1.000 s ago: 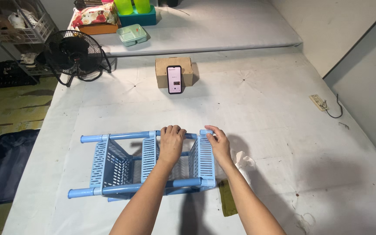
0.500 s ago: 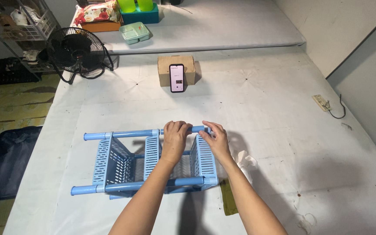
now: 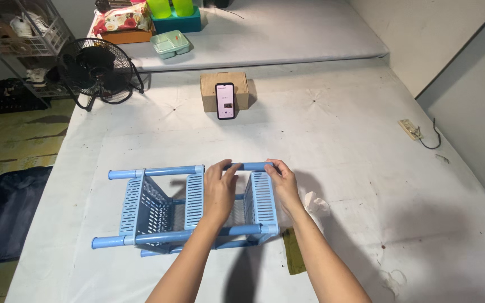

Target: The person disassembles a light blue plastic storage rack on a white surface, removing trays and rods one by one. After taking it apart, the person wipes one of the trays with a green cloth.

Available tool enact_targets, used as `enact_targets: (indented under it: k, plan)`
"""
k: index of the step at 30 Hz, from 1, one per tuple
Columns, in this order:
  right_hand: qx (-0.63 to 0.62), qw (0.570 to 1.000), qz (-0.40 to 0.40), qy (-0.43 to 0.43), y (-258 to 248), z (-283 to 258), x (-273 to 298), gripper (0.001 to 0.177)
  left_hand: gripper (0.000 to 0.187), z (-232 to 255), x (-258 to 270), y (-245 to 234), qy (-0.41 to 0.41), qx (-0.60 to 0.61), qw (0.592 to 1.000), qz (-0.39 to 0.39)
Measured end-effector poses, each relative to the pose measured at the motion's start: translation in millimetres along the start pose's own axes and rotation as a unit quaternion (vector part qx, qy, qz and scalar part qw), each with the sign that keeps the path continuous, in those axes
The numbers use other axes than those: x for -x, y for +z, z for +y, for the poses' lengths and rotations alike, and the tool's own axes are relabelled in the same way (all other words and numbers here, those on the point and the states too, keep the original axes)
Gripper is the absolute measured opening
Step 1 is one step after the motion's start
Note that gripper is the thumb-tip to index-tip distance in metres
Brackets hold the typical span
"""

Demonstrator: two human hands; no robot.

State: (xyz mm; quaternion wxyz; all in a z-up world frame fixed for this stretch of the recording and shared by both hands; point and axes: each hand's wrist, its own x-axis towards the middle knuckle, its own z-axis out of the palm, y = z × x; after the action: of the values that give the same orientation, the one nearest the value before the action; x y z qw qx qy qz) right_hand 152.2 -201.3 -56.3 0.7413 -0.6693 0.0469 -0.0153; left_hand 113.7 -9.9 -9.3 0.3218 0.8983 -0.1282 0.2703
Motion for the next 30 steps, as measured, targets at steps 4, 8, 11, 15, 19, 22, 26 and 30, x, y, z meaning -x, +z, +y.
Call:
enact_targets:
  k: [4,8,11,15,19,22,26,30]
  plan:
    - [-0.027,0.999,0.031,-0.031,-11,12,3,0.024,0.035,5,13,-6,0.013,-0.010,1.000,0.024]
    - [-0.072,0.994,0.073,-0.038,-32,30,2,0.023,0.032,10,26,-11,0.013,-0.003,1.000,0.014]
    - [-0.111,0.987,0.112,-0.026,-52,48,3,0.022,0.031,16,35,-10,0.006,0.001,1.000,0.003]
    - [-0.183,0.971,0.154,0.004,-77,80,3,0.023,0.030,22,41,-8,-0.002,-0.006,1.000,-0.009]
    - [-0.217,0.954,0.200,0.050,-104,125,4,0.021,0.026,26,47,-4,-0.005,-0.006,1.000,-0.011]
    - [-0.169,0.956,0.221,0.088,-118,164,7,0.021,0.024,28,52,-2,-0.007,-0.007,1.000,-0.016]
    - [-0.075,0.960,0.219,0.159,-127,207,24,0.024,0.023,29,54,1,-0.018,-0.011,0.999,-0.028]
    - [-0.066,0.951,0.224,0.204,-127,227,33,0.029,0.023,29,55,2,-0.018,-0.013,0.999,-0.027]
